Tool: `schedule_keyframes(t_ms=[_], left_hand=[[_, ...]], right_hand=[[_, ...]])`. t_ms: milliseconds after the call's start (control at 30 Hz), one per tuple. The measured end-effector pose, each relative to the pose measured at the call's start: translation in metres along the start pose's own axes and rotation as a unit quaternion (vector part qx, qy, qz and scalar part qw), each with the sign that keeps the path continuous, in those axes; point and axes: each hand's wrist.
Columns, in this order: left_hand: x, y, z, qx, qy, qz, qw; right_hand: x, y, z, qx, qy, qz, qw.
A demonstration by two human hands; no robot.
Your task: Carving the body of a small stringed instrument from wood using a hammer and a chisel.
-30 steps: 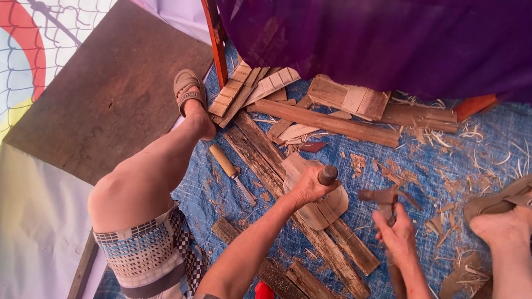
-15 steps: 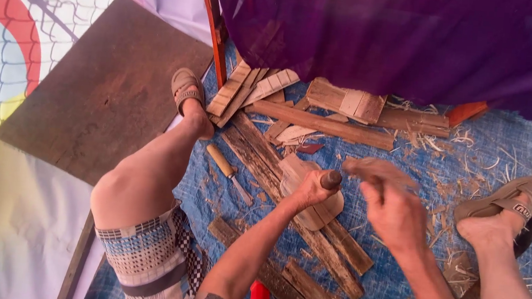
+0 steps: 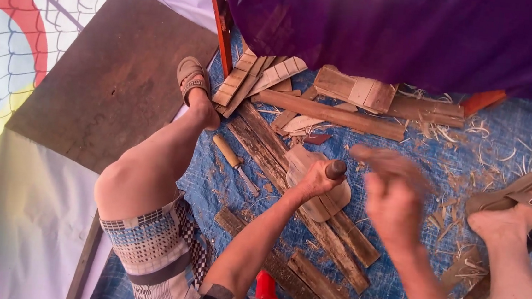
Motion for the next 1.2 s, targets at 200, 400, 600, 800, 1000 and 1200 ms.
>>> schedule_keyframes(t_ms=[200, 400, 600, 800, 1000, 1200], left_hand=[[0.010, 0.007, -0.001, 0.027, 0.026, -0.012, 0.999], [0.036, 0.043, 0.049, 0.131, 0.172, -0.003, 0.976], [0.007, -0.007, 0.082, 0.416, 0.284, 0.148, 0.851], [-0.004, -0.083, 0.102, 0.571, 0.399, 0.202, 0.689], [0.005, 0.008, 0.089, 0.505, 0.304, 0.067, 0.805], [0.004, 0.050, 0.072, 0.203, 0.197, -0.037, 0.958]], right_hand=[[-0.005, -0.024, 0.005, 0.071, -0.109, -0.303, 0.944], [0.166, 0.143, -0.016, -0.062, 0.048, -0.513, 0.855], [0.323, 0.234, -0.031, -0.033, 0.015, -0.670, 0.741], [0.363, 0.258, -0.043, 0.133, -0.048, -0.652, 0.745], [0.332, 0.230, -0.039, -0.010, 0.038, -0.660, 0.750], [0.336, 0.227, -0.040, -0.012, 0.049, -0.643, 0.764]])
Point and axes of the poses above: each hand's wrist, its own x-axis away from the middle knuckle, its own z-axis out of the back of the hand, y = z × x, and after that the axes turned 5 degrees about z, right-handed
